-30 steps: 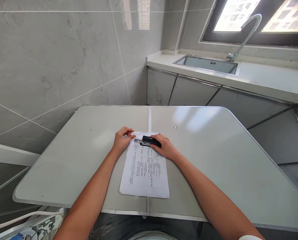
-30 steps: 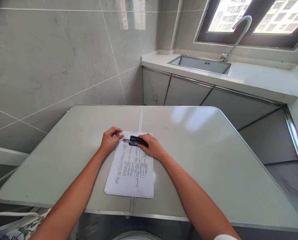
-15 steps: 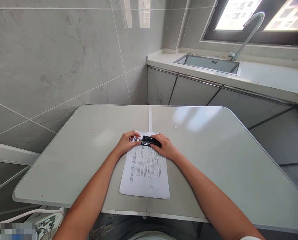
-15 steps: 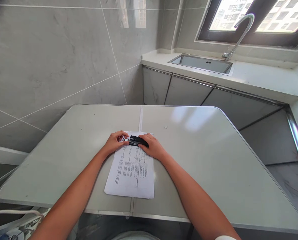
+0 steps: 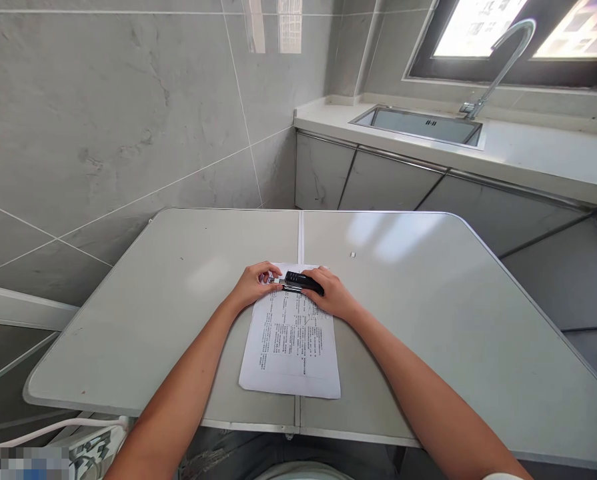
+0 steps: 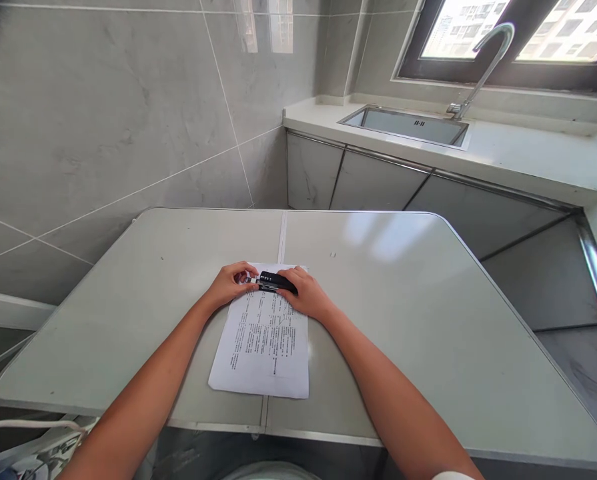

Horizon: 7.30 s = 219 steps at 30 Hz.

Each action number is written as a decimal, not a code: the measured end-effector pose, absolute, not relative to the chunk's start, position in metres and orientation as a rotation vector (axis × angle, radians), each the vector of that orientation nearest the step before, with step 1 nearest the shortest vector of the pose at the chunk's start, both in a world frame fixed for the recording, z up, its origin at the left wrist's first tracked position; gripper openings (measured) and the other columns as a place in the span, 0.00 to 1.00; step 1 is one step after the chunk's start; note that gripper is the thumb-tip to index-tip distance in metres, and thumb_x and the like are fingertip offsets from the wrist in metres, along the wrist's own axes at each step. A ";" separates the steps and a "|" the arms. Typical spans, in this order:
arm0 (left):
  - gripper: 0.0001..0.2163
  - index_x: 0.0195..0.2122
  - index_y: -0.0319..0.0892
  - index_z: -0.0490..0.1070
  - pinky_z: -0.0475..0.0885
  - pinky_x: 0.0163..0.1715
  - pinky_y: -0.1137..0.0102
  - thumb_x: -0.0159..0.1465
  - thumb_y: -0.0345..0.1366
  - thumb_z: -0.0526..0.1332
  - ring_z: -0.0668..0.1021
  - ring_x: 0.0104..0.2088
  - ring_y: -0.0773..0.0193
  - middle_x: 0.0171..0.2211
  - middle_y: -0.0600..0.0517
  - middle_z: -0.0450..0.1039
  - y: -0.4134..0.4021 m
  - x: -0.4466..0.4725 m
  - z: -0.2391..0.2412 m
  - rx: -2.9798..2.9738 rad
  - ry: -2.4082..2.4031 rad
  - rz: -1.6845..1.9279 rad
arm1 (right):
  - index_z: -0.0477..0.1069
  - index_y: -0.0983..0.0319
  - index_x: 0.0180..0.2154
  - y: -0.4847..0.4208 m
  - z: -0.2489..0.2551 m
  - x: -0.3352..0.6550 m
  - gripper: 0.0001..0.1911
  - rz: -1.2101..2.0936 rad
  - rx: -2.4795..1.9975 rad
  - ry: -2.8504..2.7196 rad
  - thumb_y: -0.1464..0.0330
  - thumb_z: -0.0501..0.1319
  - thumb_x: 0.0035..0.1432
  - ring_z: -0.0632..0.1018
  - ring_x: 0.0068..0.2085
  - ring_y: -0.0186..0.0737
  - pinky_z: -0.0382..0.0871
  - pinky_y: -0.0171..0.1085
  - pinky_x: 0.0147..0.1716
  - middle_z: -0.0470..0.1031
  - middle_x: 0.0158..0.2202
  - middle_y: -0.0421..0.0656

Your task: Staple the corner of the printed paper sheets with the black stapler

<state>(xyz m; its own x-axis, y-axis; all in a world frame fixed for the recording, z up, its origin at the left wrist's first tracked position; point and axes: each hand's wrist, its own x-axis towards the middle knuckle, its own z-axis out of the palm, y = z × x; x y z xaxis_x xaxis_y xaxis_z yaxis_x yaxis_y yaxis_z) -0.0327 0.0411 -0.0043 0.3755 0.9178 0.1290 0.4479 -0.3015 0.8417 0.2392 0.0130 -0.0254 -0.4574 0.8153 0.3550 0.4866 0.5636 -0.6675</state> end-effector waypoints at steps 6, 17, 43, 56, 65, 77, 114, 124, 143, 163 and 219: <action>0.07 0.39 0.45 0.83 0.71 0.34 0.68 0.63 0.42 0.71 0.77 0.34 0.64 0.40 0.50 0.81 0.041 -0.040 -0.007 1.946 1.058 0.815 | 0.72 0.54 0.55 0.013 -0.025 0.239 0.16 0.650 -1.035 -2.100 0.63 0.64 0.67 0.77 0.49 0.49 0.74 0.49 0.50 0.80 0.48 0.46; 0.10 0.41 0.45 0.83 0.77 0.47 0.62 0.64 0.43 0.69 0.82 0.43 0.57 0.41 0.49 0.83 0.038 -0.055 0.003 1.856 1.036 0.810 | 0.77 0.56 0.50 0.012 -0.023 0.247 0.13 0.675 -0.941 -1.895 0.62 0.67 0.64 0.77 0.37 0.43 0.72 0.42 0.40 0.79 0.37 0.43; 0.18 0.61 0.52 0.71 0.63 0.67 0.53 0.72 0.45 0.61 0.69 0.65 0.53 0.64 0.48 0.70 0.032 -0.024 -0.001 2.241 1.031 0.743 | 0.79 0.58 0.51 0.016 -0.023 0.269 0.19 0.479 -1.288 -1.487 0.59 0.68 0.61 0.78 0.40 0.46 0.74 0.45 0.41 0.79 0.41 0.46; 0.27 0.67 0.50 0.67 0.49 0.73 0.47 0.71 0.53 0.59 0.58 0.73 0.46 0.73 0.46 0.58 0.036 -0.025 -0.026 2.445 1.180 0.465 | 0.81 0.59 0.51 0.024 -0.018 0.344 0.23 0.843 -1.321 -1.873 0.56 0.71 0.56 0.77 0.37 0.43 0.72 0.43 0.40 0.80 0.40 0.44; 0.25 0.66 0.49 0.68 0.50 0.73 0.45 0.70 0.49 0.62 0.59 0.73 0.44 0.72 0.45 0.59 0.035 -0.025 -0.024 2.428 1.161 0.515 | 0.74 0.53 0.61 -0.017 -0.005 0.339 0.22 0.796 -1.060 -2.175 0.59 0.64 0.68 0.78 0.43 0.46 0.74 0.48 0.44 0.81 0.46 0.46; 0.22 0.63 0.51 0.72 0.49 0.72 0.45 0.69 0.47 0.62 0.62 0.71 0.45 0.70 0.48 0.63 0.035 -0.026 -0.020 2.413 1.124 0.485 | 0.72 0.44 0.63 -0.020 0.002 0.331 0.22 0.643 -1.030 -2.286 0.67 0.57 0.72 0.76 0.47 0.48 0.76 0.53 0.49 0.79 0.51 0.44; 0.18 0.60 0.51 0.73 0.54 0.70 0.48 0.71 0.46 0.60 0.67 0.67 0.48 0.67 0.48 0.66 0.040 -0.026 -0.022 2.348 1.109 0.619 | 0.67 0.56 0.64 -0.050 -0.005 0.323 0.26 0.029 -1.682 -1.757 0.66 0.56 0.66 0.74 0.47 0.54 0.73 0.52 0.46 0.73 0.46 0.49; 0.13 0.38 0.44 0.76 0.72 0.44 0.66 0.73 0.42 0.55 0.76 0.42 0.60 0.41 0.48 0.74 0.051 -0.041 -0.015 1.719 1.359 1.383 | 0.67 0.54 0.63 -0.031 0.005 0.168 0.28 0.470 -1.399 -1.985 0.76 0.56 0.63 0.74 0.51 0.50 0.72 0.49 0.53 0.73 0.49 0.48; 0.13 0.32 0.45 0.74 0.68 0.36 0.68 0.72 0.40 0.56 0.71 0.32 0.65 0.36 0.51 0.71 0.062 -0.046 -0.030 1.411 1.383 1.409 | 0.64 0.51 0.66 -0.089 -0.006 0.324 0.25 0.526 -1.547 -1.971 0.61 0.59 0.69 0.75 0.52 0.52 0.73 0.52 0.53 0.74 0.52 0.48; 0.13 0.32 0.44 0.75 0.65 0.32 0.68 0.72 0.39 0.55 0.70 0.30 0.64 0.34 0.50 0.70 0.060 -0.043 -0.028 1.656 1.472 1.225 | 0.46 0.66 0.75 0.027 -0.039 0.294 0.47 0.334 -1.677 -2.424 0.41 0.48 0.69 0.46 0.77 0.59 0.42 0.60 0.74 0.42 0.77 0.59; 0.13 0.32 0.44 0.77 0.65 0.33 0.66 0.70 0.40 0.57 0.72 0.31 0.62 0.34 0.51 0.77 0.056 -0.035 -0.025 1.823 1.390 1.059 | 0.76 0.53 0.56 -0.097 -0.002 0.282 0.20 1.004 -1.443 -1.967 0.54 0.62 0.67 0.80 0.33 0.44 0.76 0.43 0.35 0.81 0.35 0.39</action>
